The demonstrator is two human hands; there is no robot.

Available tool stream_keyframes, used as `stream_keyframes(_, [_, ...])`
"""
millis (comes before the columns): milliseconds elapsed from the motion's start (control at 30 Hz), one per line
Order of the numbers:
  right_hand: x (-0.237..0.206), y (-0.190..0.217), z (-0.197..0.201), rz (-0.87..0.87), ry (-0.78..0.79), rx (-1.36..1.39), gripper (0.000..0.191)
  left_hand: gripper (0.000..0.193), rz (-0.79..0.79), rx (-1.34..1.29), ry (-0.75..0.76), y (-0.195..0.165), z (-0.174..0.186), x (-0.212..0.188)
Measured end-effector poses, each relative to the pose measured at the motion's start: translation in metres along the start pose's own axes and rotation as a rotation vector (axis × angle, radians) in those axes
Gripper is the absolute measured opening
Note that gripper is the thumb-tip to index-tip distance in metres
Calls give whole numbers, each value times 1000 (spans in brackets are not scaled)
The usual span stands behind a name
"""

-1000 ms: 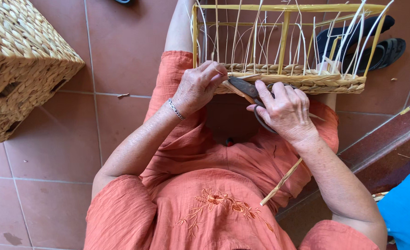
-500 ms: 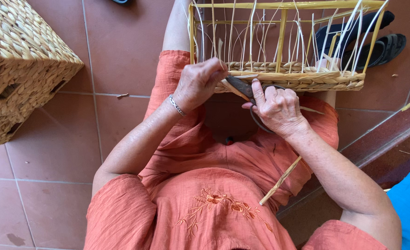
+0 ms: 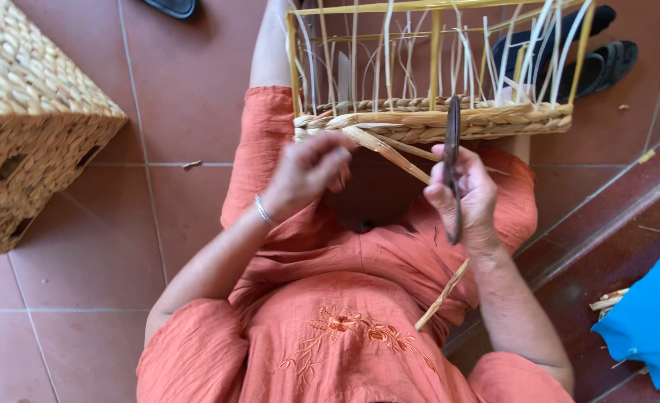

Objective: The person weaves a basket by hand, interlacing thin strips of dried plant material through a rectangular frame. They repeatedly pull and tuck the strips to form a tight woven pattern along the basket's edge.

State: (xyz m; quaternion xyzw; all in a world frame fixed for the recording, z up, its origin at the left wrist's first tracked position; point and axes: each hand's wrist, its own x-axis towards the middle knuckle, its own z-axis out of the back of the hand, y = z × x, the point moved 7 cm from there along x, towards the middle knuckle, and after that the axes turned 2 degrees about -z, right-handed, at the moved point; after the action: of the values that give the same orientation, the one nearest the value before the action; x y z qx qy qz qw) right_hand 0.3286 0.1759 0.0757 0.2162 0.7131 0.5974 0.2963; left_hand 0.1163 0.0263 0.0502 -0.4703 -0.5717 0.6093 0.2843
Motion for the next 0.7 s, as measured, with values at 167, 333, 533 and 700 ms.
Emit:
stream_keyframes(167, [-29, -12, -15, -42, -195, 32, 45, 14, -248, 319, 315, -18, -90, -19])
stream_keyframes(333, [-66, -3, 21, -29, -444, 6, 43, 23, -333, 470, 451, -36, -133, -18])
stream_keyframes(533, [-171, -15, 185, -192, -849, -73, 42, 20, -364, 602, 292, -57, -90, -18])
stream_keyframes(700, [-310, -85, 262, -481, -948, -371, 37, 12, -377, 753, 42, -56, 7, -19])
